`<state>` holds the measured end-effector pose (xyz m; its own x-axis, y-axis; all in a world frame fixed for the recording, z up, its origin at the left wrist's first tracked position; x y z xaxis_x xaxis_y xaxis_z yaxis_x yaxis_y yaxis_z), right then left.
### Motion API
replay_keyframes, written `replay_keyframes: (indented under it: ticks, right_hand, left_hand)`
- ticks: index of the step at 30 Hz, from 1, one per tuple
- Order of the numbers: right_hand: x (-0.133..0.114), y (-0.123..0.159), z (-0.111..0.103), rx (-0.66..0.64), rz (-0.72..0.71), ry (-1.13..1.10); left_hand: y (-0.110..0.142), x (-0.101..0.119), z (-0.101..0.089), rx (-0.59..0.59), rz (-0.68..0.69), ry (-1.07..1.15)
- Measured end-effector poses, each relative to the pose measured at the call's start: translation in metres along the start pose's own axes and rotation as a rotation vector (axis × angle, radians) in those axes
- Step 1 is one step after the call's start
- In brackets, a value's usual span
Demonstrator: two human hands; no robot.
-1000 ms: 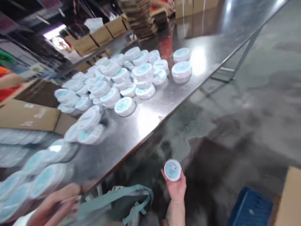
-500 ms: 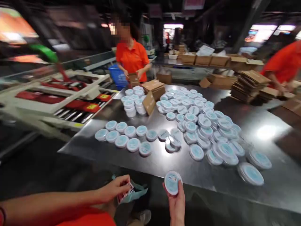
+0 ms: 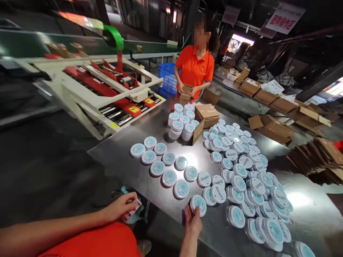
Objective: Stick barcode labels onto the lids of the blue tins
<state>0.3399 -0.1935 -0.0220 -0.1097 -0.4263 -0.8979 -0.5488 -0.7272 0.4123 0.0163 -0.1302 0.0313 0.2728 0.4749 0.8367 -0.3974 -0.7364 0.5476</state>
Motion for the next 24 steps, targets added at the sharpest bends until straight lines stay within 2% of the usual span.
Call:
replay_keyframes:
  ticks: [3, 7, 9, 12, 15, 17, 19, 21, 24]
  right_hand:
    - [-0.006, -0.001, 0.006, 0.127, 0.061, 0.18]
    - [-0.035, -0.01, -0.024, 0.303, 0.069, 0.53]
    - [-0.061, -0.031, -0.038, 0.353, 0.002, 0.688]
    - [-0.094, -0.084, -0.035, 0.264, -0.16, 0.844]
    - [-0.107, -0.135, -0.016, 0.099, -0.263, 0.943]
    - [-0.111, -0.157, -0.012, 0.019, -0.294, 0.988]
    - [-0.116, -0.172, -0.02, -0.034, -0.308, 1.01]
    - [-0.124, -0.183, -0.036, -0.074, -0.306, 1.013]
    - [-0.137, -0.199, -0.058, -0.129, -0.293, 0.987]
  left_hand:
    - [-0.019, 0.01, -0.012, -0.076, -0.024, 0.026]
    - [-0.037, 0.014, -0.036, -0.111, -0.048, 0.019]
    - [-0.041, 0.012, -0.045, -0.108, -0.062, 0.018]
    - [-0.042, 0.007, -0.045, -0.11, -0.082, 0.021]
    - [-0.041, 0.008, -0.029, -0.11, -0.064, 0.035]
    - [-0.04, 0.012, -0.014, -0.077, -0.04, 0.046]
    - [-0.039, 0.018, 0.004, -0.032, -0.041, 0.062]
    - [-0.039, 0.026, 0.027, -0.007, -0.032, 0.032]
    - [-0.046, 0.046, 0.077, -0.055, 0.14, -0.163]
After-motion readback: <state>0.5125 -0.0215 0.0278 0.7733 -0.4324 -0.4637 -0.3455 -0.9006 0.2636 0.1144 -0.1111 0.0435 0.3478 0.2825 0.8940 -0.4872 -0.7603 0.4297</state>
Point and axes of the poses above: each hand's wrist, its own y-axis away from the middle knuckle, its own z-axis out of the palm, x = y × z, the point moved 7 cm from there along -y, towards the middle knuckle, and after that the axes turned 4 degrees about x, right-handed, at the moved point
